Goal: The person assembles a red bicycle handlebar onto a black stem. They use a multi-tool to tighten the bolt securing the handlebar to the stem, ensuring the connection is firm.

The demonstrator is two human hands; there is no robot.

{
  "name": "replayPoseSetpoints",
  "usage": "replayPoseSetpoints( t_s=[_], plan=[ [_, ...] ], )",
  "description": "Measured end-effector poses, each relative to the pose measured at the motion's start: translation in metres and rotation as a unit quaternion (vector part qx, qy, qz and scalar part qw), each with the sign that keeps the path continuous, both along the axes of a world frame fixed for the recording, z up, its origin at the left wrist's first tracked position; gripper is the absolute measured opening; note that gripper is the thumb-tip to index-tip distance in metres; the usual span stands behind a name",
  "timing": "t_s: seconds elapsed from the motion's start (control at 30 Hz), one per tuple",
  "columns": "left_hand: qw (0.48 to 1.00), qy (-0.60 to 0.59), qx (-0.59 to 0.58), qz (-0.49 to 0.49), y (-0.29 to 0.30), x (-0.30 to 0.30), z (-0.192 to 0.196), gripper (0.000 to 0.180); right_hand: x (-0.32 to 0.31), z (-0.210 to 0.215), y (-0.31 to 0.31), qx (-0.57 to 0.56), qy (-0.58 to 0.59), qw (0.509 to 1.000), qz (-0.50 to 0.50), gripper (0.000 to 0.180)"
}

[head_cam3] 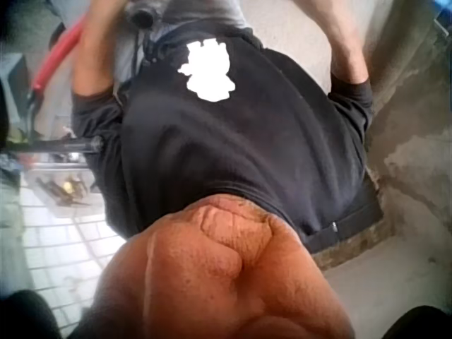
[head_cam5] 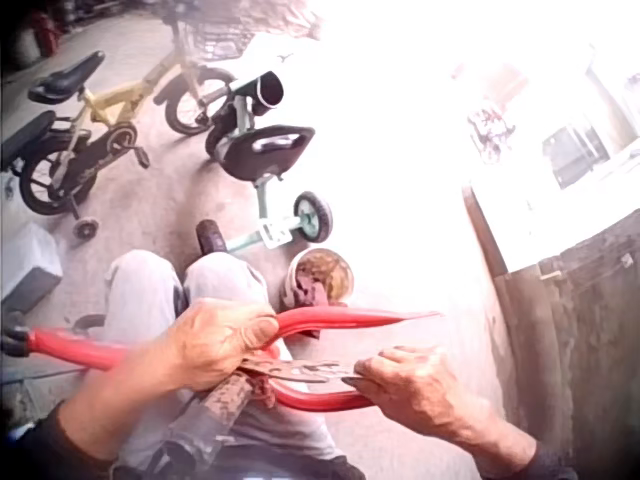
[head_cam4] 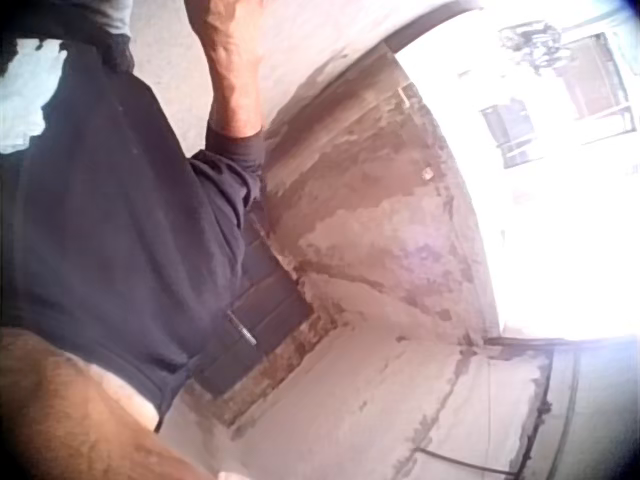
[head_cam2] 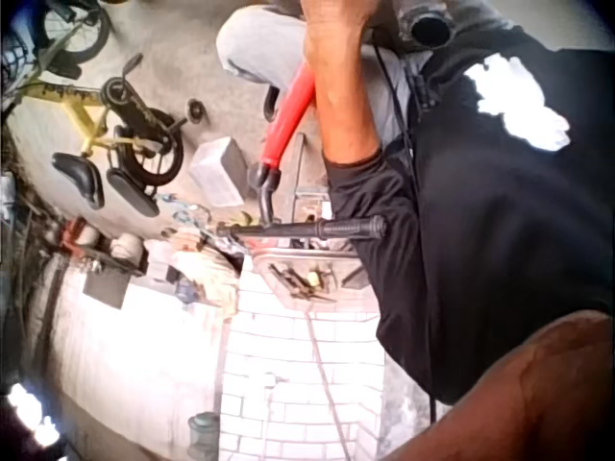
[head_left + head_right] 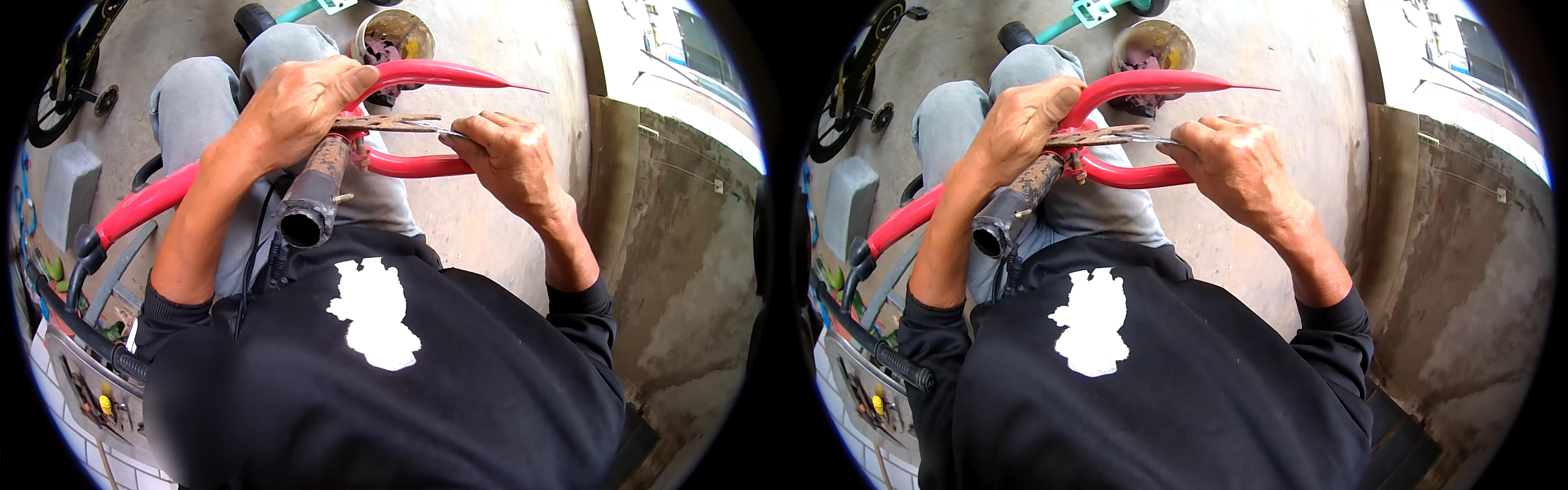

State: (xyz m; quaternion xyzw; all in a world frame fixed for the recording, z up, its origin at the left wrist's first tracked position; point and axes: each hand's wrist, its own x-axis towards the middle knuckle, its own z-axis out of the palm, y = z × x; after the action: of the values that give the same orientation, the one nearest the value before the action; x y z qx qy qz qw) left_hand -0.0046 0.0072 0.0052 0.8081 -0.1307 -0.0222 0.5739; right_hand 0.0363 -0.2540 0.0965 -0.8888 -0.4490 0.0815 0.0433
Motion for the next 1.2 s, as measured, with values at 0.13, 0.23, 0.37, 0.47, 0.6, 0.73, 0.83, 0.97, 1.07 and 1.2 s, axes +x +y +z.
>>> replayPoseSetpoints(
  t_s=[0.13, 0.23, 0.37, 0.47, 0.6, 0.73, 0.83, 0.97, 1.07, 1.2],
  plan=[
    [0.998, -0.057, 0.005, 0.034, 0.011, -0.025, 0.006, 0.026, -0.011, -0.007, -0.002, 0.050, -0.021, 0.997, -0.062, 0.018],
    [0.996, -0.081, 0.019, 0.015, 0.023, -0.041, 0.009, 0.019, -0.015, -0.008, -0.001, 0.058, -0.037, 0.995, -0.079, 0.019],
    [0.995, -0.093, 0.027, -0.003, 0.026, -0.045, 0.009, 0.023, -0.017, -0.010, -0.003, 0.058, -0.058, 0.993, -0.083, 0.017],
    [0.990, -0.121, 0.078, 0.003, 0.024, -0.044, 0.008, 0.025, -0.021, -0.009, -0.006, 0.063, -0.076, 0.989, -0.107, 0.015],
    [0.967, -0.197, 0.151, 0.055, 0.017, -0.054, 0.008, 0.028, -0.026, -0.008, -0.009, 0.076, -0.101, 0.981, -0.148, 0.010],
    [0.943, -0.203, 0.227, 0.135, 0.023, -0.056, 0.008, 0.019, -0.029, -0.014, -0.006, 0.121, -0.088, 0.969, -0.197, 0.011],
    [0.946, -0.181, 0.201, 0.176, 0.037, -0.043, 0.007, 0.011, -0.026, -0.016, -0.004, 0.144, -0.077, 0.965, -0.206, 0.010],
    [0.962, -0.119, 0.148, 0.197, 0.039, -0.052, 0.006, 0.010, -0.024, -0.017, -0.002, 0.209, -0.062, 0.948, -0.232, 0.010],
    [0.949, -0.102, 0.153, 0.255, 0.037, -0.068, 0.007, 0.009, -0.026, -0.020, -0.005, 0.213, -0.101, 0.947, -0.219, 0.009],
    [0.909, -0.081, 0.162, 0.375, 0.055, -0.105, -0.008, 0.010, -0.032, -0.021, -0.014, 0.175, -0.158, 0.953, -0.190, 0.010]
  ],
)
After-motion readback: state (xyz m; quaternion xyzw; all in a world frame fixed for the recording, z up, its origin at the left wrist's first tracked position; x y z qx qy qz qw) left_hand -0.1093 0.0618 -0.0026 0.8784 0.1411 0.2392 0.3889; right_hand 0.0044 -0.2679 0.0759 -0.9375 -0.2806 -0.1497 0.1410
